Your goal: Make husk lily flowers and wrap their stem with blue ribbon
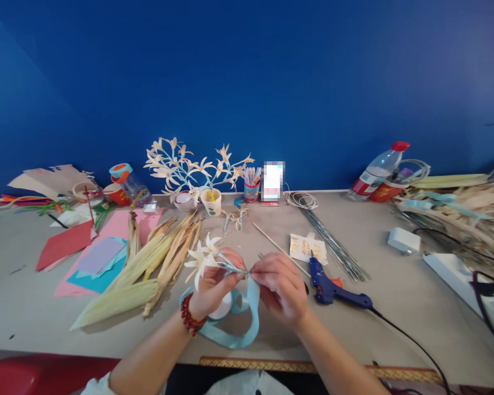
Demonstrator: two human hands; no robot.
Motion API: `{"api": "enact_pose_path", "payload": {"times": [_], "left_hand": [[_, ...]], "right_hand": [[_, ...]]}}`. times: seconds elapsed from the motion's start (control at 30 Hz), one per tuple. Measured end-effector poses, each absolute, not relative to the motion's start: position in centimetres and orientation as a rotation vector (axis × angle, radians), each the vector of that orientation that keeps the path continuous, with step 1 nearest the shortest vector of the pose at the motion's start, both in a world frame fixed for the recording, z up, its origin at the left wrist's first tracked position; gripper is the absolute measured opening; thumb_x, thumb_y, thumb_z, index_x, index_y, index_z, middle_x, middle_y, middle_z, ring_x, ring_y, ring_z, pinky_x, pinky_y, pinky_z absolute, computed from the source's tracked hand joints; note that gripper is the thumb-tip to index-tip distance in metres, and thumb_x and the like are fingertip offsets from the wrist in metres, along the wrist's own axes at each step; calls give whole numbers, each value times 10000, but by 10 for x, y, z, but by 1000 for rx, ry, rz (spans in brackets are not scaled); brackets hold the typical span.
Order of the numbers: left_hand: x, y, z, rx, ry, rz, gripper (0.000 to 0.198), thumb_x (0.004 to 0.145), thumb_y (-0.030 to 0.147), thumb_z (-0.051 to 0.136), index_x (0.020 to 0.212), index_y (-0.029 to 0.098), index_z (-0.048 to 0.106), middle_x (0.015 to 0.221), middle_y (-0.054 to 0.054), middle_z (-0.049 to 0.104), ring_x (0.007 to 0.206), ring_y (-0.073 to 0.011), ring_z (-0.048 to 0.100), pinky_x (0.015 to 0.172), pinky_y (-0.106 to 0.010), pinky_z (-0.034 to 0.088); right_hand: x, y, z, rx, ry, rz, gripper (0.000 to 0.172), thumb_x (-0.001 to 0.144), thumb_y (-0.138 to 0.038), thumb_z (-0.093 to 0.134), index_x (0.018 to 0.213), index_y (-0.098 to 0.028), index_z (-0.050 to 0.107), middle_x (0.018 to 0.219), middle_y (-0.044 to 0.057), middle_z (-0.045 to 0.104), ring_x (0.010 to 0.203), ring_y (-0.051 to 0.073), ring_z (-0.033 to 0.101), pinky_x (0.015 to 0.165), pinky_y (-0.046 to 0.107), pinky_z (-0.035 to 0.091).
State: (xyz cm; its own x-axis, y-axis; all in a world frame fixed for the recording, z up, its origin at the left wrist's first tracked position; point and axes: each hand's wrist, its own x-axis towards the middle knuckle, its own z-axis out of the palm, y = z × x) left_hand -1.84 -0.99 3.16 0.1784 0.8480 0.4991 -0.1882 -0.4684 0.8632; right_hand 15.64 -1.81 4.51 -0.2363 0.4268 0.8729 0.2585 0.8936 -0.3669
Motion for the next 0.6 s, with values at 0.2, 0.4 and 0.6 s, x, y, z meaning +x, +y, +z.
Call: {"api": "enact_pose_path", "payload": {"times": [0.2, 0.4, 0.6], "left_hand": [[-18, -13, 34, 1303, 673, 1333, 130, 779, 288, 733, 783, 166, 690, 793, -55, 612, 776, -186, 594, 684, -305, 499], [-19, -10, 36, 1196, 658, 1248, 197, 742, 332, 769, 754, 157, 680, 777, -56, 598, 734, -175, 582, 668, -303, 504], [-20, -8, 32, 1210, 649, 1187, 189, 745, 329, 763, 752, 163, 673, 749, -22, 579, 681, -155, 581, 622, -287, 505]], "right_hand": [[155, -23, 40, -593, -1751, 434, 242, 876, -91, 549, 1029, -274, 593, 901, 74, 689, 818, 226, 648, 736, 409, 520], [153, -24, 32, -709, -1577, 863, 56, 932, -194, 570, 924, -247, 589, 931, 61, 686, 862, 194, 655, 755, 328, 513], [149, -23, 30, -640, -1306, 1301, 142, 903, -322, 647, 843, -221, 568, 909, 57, 664, 804, 178, 642, 694, 295, 509]]}}
